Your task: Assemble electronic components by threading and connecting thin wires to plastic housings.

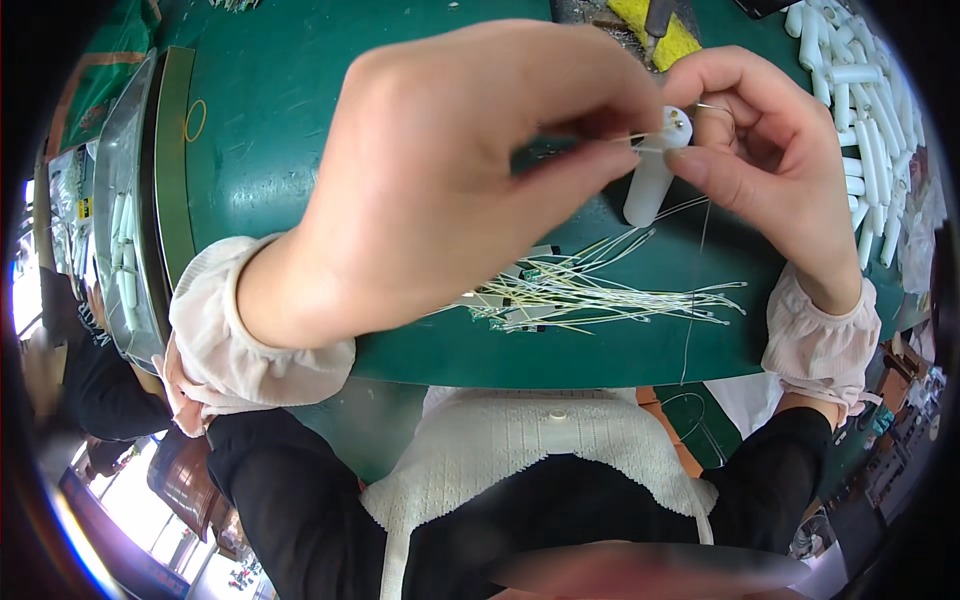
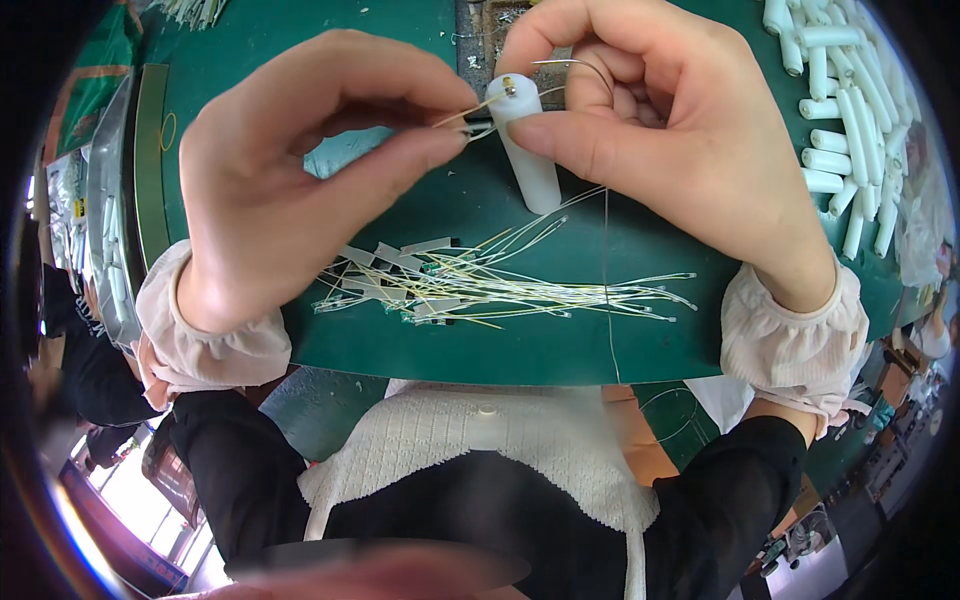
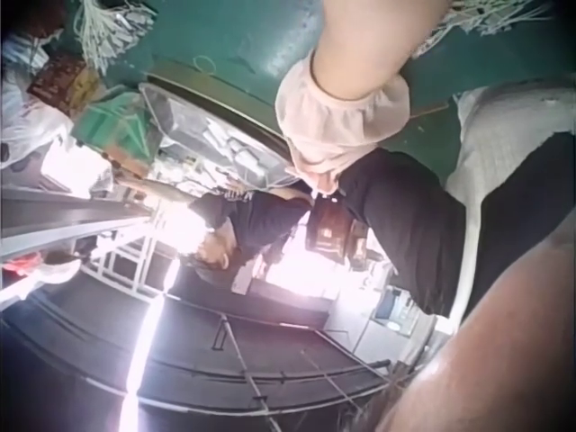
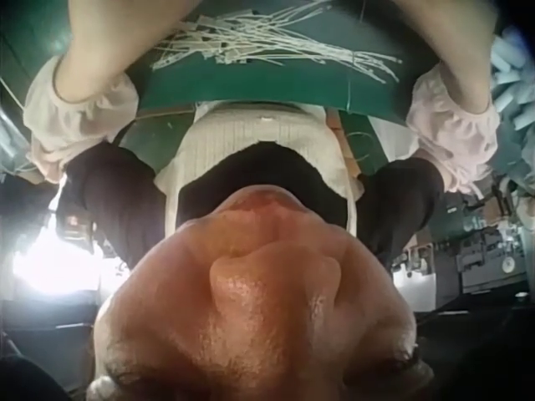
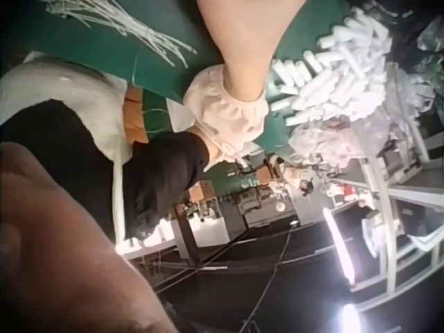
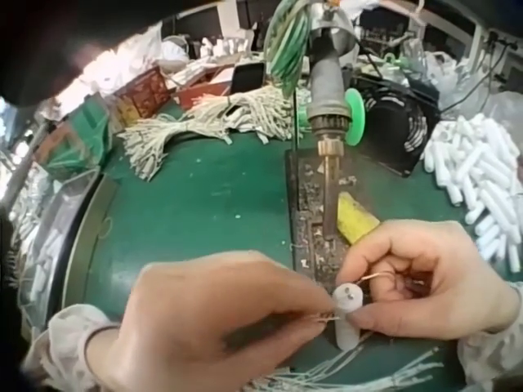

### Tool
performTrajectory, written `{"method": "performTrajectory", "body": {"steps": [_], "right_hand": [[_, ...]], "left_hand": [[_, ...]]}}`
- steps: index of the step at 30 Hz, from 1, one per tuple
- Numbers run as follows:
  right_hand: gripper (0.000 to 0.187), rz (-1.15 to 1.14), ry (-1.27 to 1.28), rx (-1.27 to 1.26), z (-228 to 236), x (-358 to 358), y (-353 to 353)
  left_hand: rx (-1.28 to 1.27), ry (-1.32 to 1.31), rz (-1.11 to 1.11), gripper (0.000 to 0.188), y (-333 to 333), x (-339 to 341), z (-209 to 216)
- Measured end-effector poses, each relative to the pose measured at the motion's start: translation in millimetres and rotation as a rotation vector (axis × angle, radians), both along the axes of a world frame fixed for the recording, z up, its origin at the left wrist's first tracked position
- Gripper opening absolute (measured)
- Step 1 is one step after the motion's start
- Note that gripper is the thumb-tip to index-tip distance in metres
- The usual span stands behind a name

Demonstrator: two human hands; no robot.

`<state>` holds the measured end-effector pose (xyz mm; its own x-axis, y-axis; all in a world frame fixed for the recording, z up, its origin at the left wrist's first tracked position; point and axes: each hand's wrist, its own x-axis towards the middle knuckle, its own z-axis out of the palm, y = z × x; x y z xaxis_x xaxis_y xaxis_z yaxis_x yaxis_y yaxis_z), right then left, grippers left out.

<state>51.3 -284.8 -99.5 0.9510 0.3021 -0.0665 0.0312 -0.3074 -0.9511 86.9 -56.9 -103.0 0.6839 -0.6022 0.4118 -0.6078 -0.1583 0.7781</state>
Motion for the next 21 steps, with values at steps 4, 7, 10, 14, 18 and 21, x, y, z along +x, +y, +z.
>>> {"method": "performTrajectory", "body": {"steps": [4,7,10,14,18,21], "right_hand": [[0.032,0.014,0.046,0.030,-3,0,-7],[0.032,0.042,-0.013,0.029,-7,-1,-8],[0.032,0.043,0.005,0.021,0,-1,-4],[0.032,0.031,0.048,0.066,-4,-1,-7],[0.033,0.009,0.097,0.003,1,-1,-5],[0.033,0.018,0.070,0.029,0,-1,-6]], "left_hand": [[-0.025,0.429,-0.072,0.013,1,8,-4],[0.004,0.471,-0.121,0.011,0,9,-4],[-0.043,0.561,-0.116,0.012,3,9,-5],[-0.085,0.550,-0.135,0.013,3,10,-6],[-0.140,0.537,-0.165,0.013,2,11,-7],[-0.179,0.525,-0.182,0.014,3,11,-6]]}}
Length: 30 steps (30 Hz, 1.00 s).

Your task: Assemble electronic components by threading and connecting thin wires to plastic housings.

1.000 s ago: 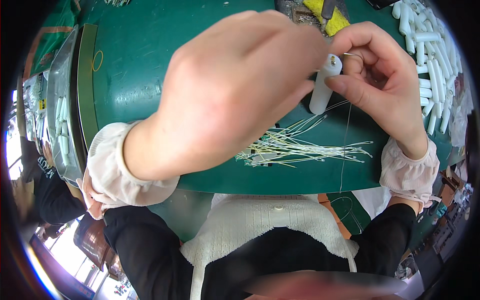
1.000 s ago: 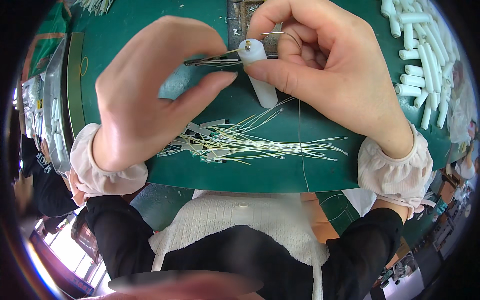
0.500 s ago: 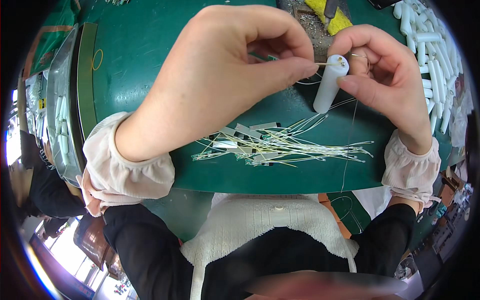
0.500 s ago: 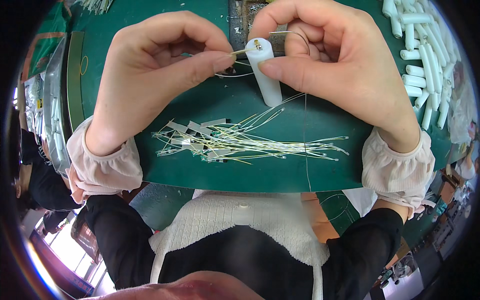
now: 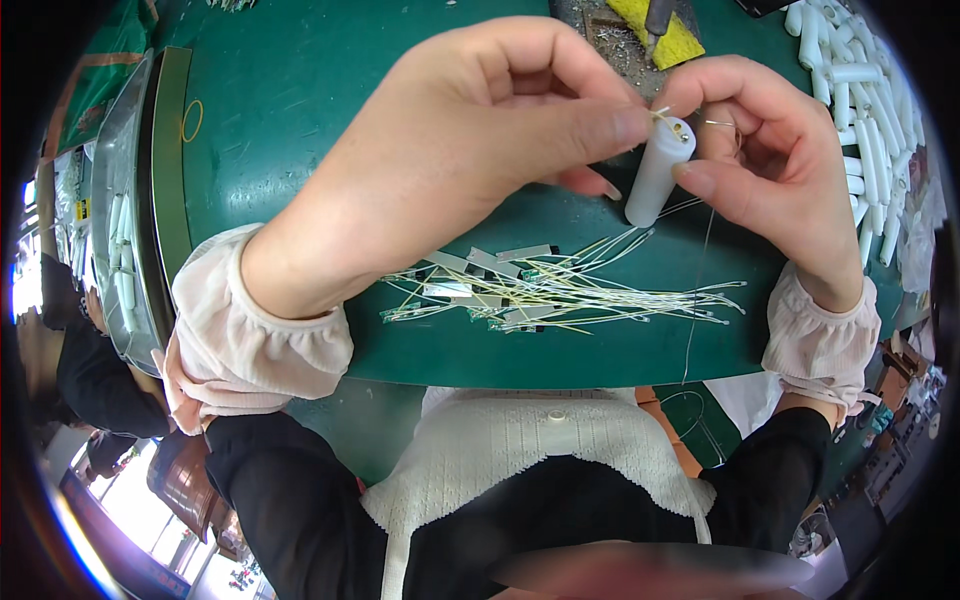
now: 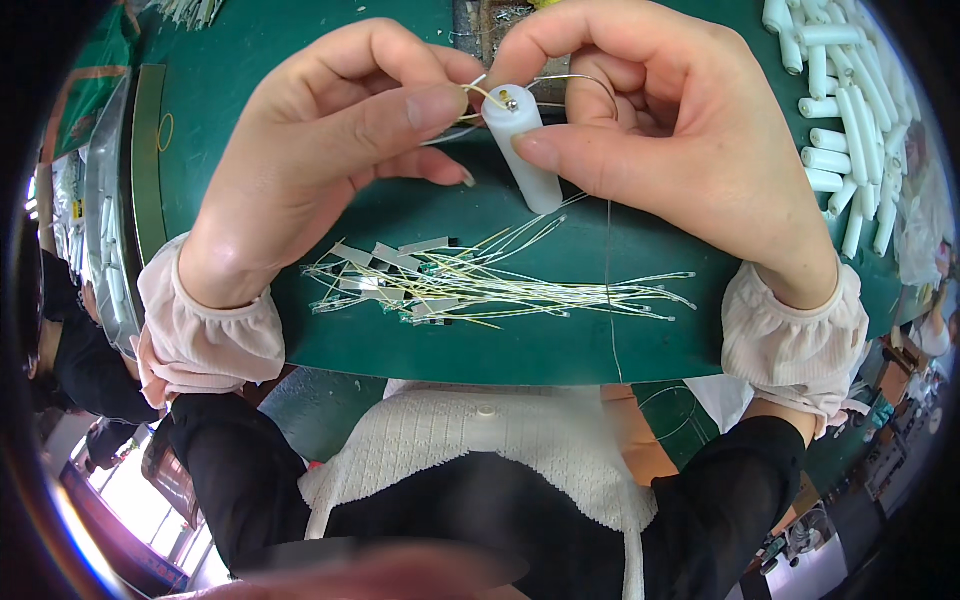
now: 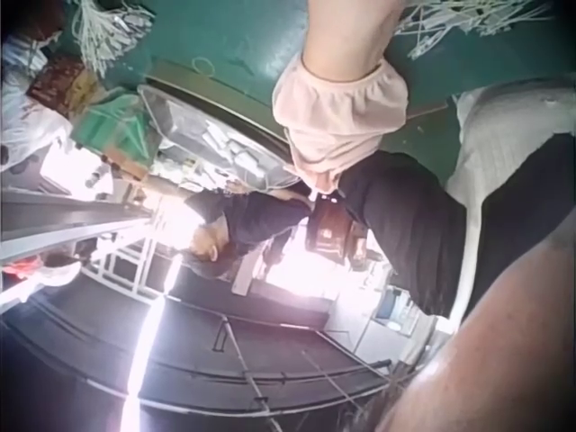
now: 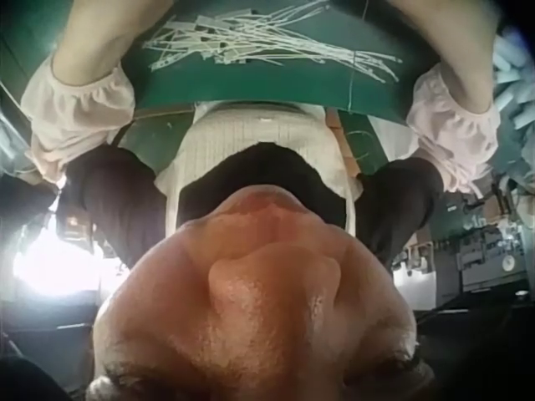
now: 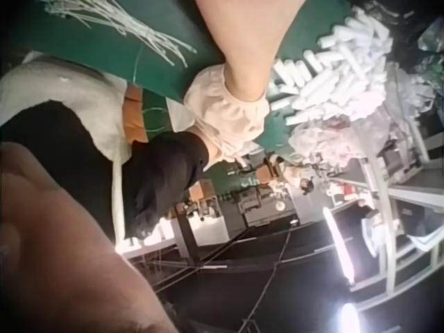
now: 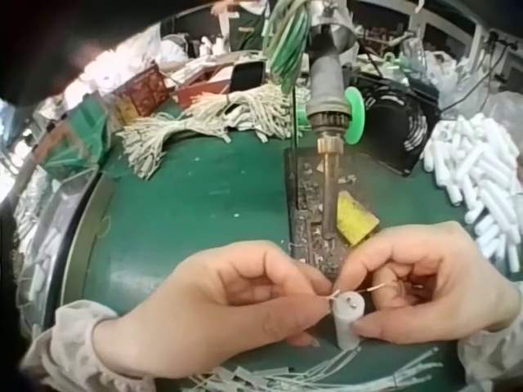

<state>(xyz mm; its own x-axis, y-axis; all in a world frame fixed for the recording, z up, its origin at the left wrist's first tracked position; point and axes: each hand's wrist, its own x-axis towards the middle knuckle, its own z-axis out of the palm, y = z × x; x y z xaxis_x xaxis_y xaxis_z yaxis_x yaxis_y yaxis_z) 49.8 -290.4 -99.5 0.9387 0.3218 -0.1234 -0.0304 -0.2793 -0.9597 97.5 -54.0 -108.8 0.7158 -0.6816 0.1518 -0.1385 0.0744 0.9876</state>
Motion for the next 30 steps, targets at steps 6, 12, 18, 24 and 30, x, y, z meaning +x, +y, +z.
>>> {"method": "performTrajectory", "body": {"steps": [6,12,18,24,30], "right_hand": [[0.032,0.044,-0.146,-0.023,2,-2,10],[0.027,0.032,-0.248,-0.171,16,-8,26],[0.024,0.006,-0.321,-0.217,15,-2,21],[0.023,0.096,-0.279,-0.213,13,3,11],[0.024,0.099,-0.226,-0.202,15,2,12]], "left_hand": [[0.282,-0.237,-0.020,0.014,7,-1,20],[0.306,0.316,-0.120,0.016,7,6,27],[0.405,-0.114,-0.063,0.022,0,7,22],[0.243,-1.051,0.119,0.033,3,8,18],[0.263,-1.351,0.197,0.041,-4,-1,14]]}}
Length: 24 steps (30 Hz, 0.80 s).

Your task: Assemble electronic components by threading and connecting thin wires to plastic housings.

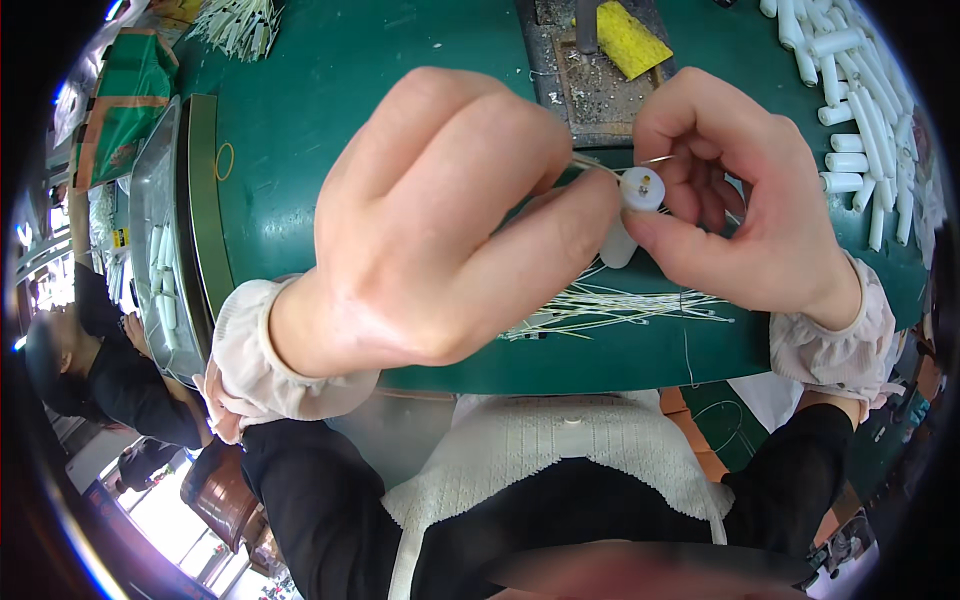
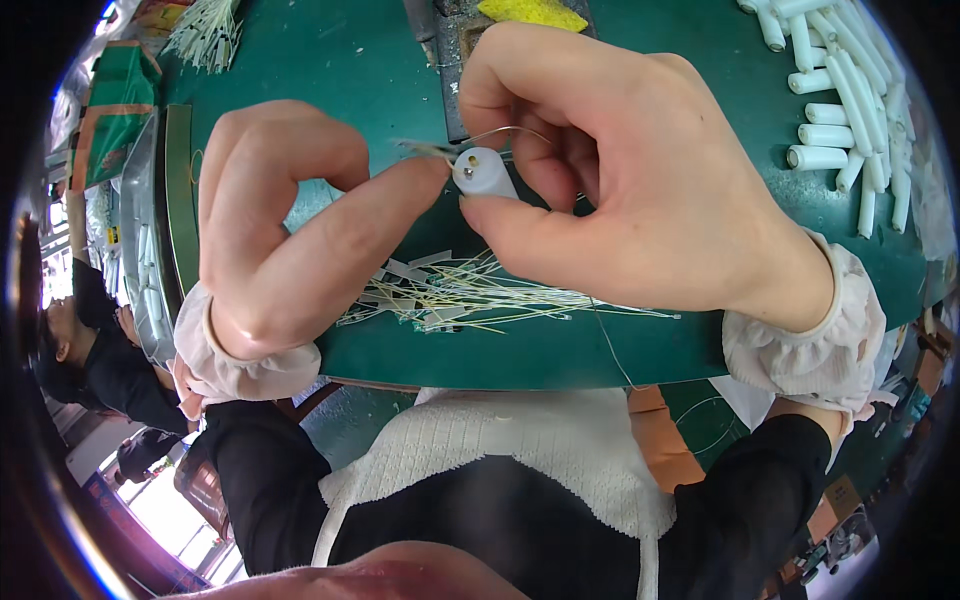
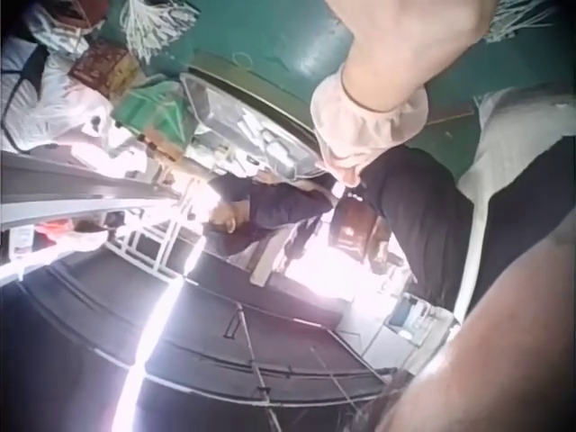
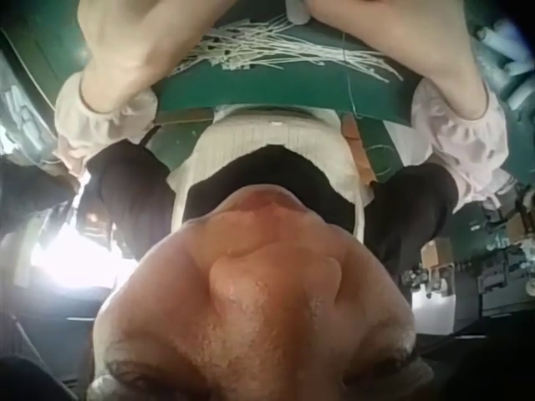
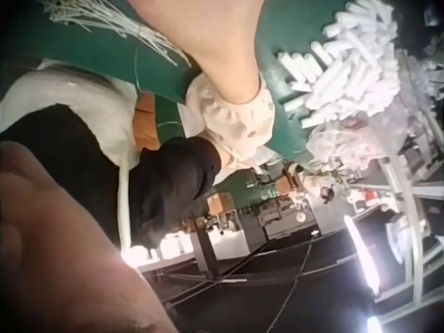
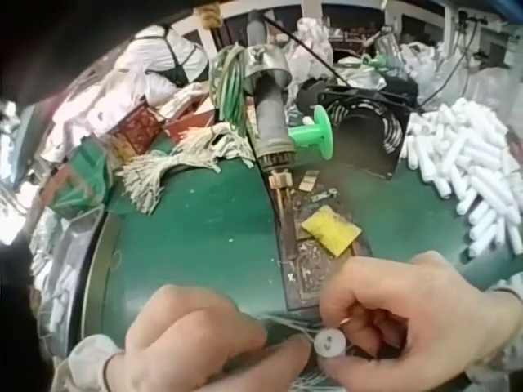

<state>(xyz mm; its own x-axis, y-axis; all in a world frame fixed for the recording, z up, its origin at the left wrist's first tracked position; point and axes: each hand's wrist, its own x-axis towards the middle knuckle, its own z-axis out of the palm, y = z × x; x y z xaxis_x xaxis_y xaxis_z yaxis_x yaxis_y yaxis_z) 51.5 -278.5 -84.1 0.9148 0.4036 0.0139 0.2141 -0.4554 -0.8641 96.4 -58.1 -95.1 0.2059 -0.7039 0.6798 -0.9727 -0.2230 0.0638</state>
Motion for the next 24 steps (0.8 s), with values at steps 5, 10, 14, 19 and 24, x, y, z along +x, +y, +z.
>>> {"method": "performTrajectory", "body": {"steps": [5,10,14,19,24], "right_hand": [[0.025,-0.001,0.079,0.076,0,-1,-2],[0.026,0.033,0.343,0.210,2,3,-4],[0.029,0.085,0.510,0.243,3,5,-5],[0.030,0.067,0.562,0.288,2,3,-8],[0.027,0.045,0.501,0.265,-5,4,-10]], "left_hand": [[0.049,-0.122,0.045,0.052,0,-9,-4],[0.047,-0.233,0.046,0.054,1,-10,-14],[0.011,-0.244,0.032,0.054,1,-12,-17],[-0.045,-0.161,-0.005,0.042,3,-7,-8],[-0.110,0.418,-0.155,0.026,4,-2,-3]]}}
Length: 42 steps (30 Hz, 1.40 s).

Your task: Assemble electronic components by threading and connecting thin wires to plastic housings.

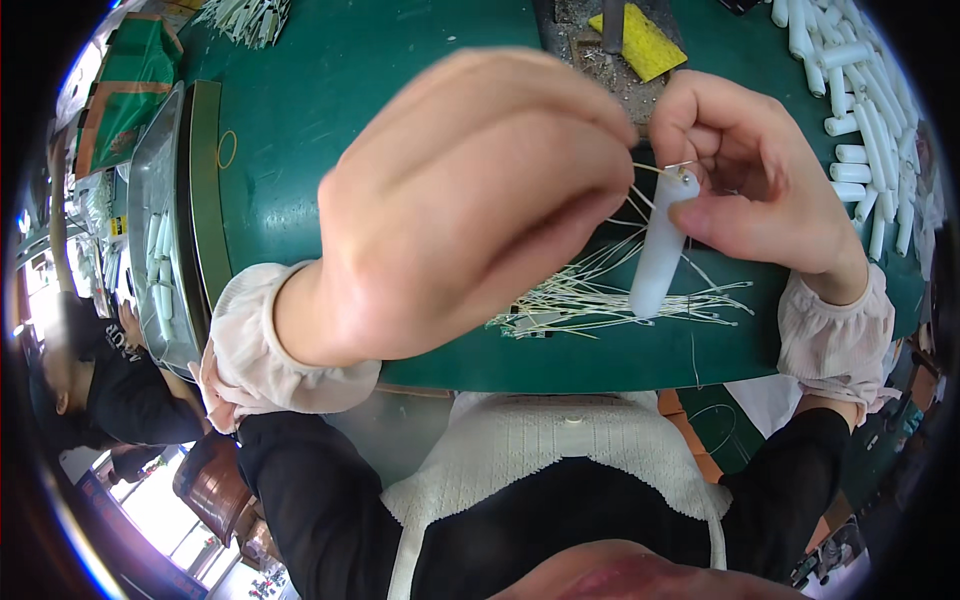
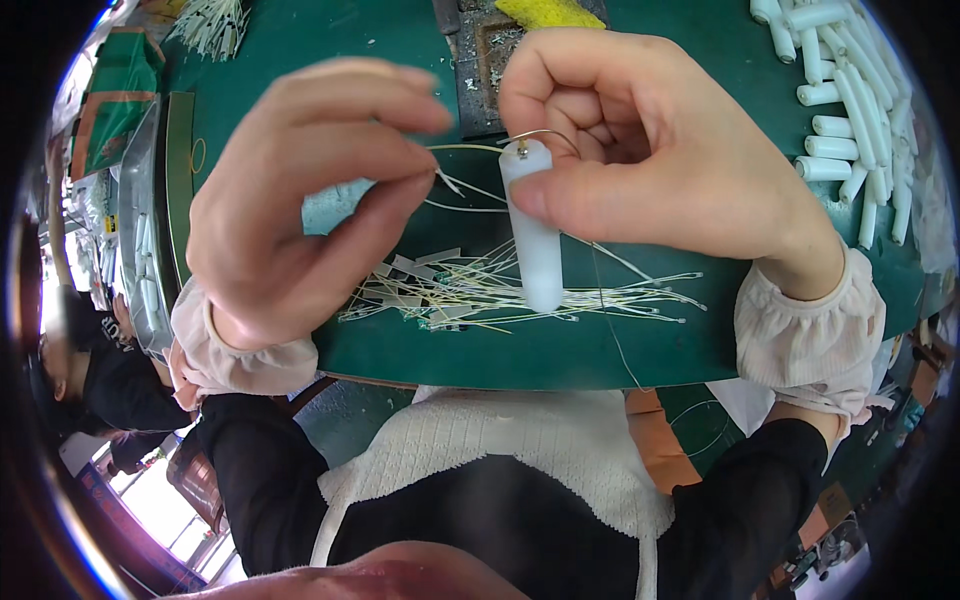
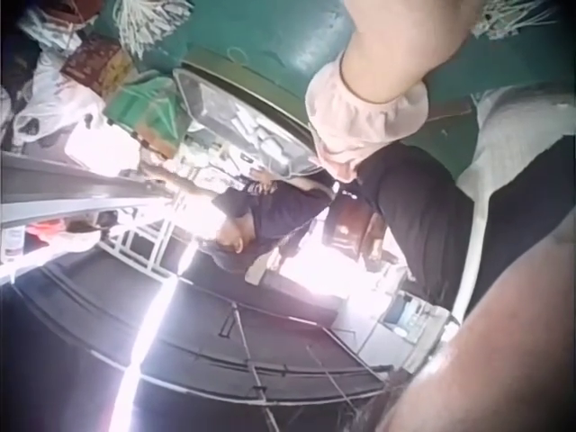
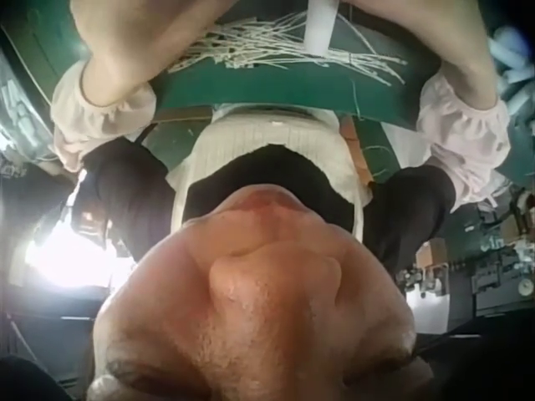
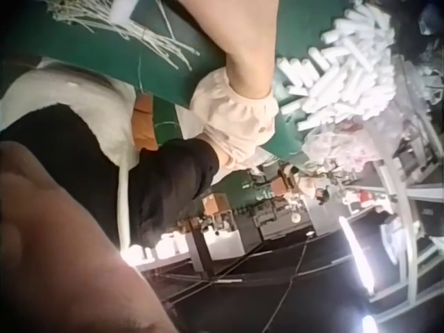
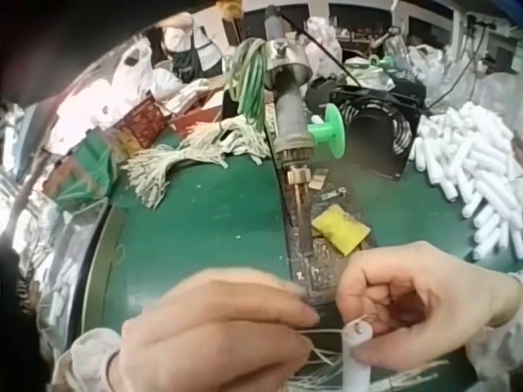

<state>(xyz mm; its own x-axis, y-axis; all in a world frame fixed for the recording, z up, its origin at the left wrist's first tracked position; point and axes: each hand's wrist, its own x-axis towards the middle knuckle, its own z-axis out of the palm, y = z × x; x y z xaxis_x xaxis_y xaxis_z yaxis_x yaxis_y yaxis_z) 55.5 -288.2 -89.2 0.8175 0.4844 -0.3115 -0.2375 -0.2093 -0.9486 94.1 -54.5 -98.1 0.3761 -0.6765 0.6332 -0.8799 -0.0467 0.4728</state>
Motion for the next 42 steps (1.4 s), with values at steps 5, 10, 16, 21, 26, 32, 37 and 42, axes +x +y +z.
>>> {"method": "performTrajectory", "body": {"steps": [5,10,16,21,26,32,37,42], "right_hand": [[0.026,-0.014,-0.197,-0.169,3,-6,7],[0.024,-0.152,-0.226,-0.208,7,-9,13],[0.024,-0.075,-0.492,-0.257,-4,-5,8],[0.031,-0.095,-0.738,-0.383,-6,-5,8],[0.034,-0.092,-0.930,-0.402,-8,-4,10],[0.037,-0.154,-0.773,-0.395,-9,-7,7],[0.035,-0.166,-0.435,-0.316,-7,-7,8],[0.014,-0.219,-0.006,-0.223,-1,-4,1]], "left_hand": [[0.175,0.471,0.060,0.020,3,-10,6],[0.145,0.759,0.083,0.017,-4,-6,8],[0.162,1.055,-0.041,0.009,-3,7,8],[0.051,1.478,-0.094,0.005,-15,4,8],[0.029,1.618,-0.151,0.005,-20,6,2],[-0.007,1.584,-0.139,0.005,-23,4,-2],[-0.042,1.581,-0.065,0.006,-24,6,-7],[-0.138,1.558,0.017,0.013,-20,5,-22]]}}
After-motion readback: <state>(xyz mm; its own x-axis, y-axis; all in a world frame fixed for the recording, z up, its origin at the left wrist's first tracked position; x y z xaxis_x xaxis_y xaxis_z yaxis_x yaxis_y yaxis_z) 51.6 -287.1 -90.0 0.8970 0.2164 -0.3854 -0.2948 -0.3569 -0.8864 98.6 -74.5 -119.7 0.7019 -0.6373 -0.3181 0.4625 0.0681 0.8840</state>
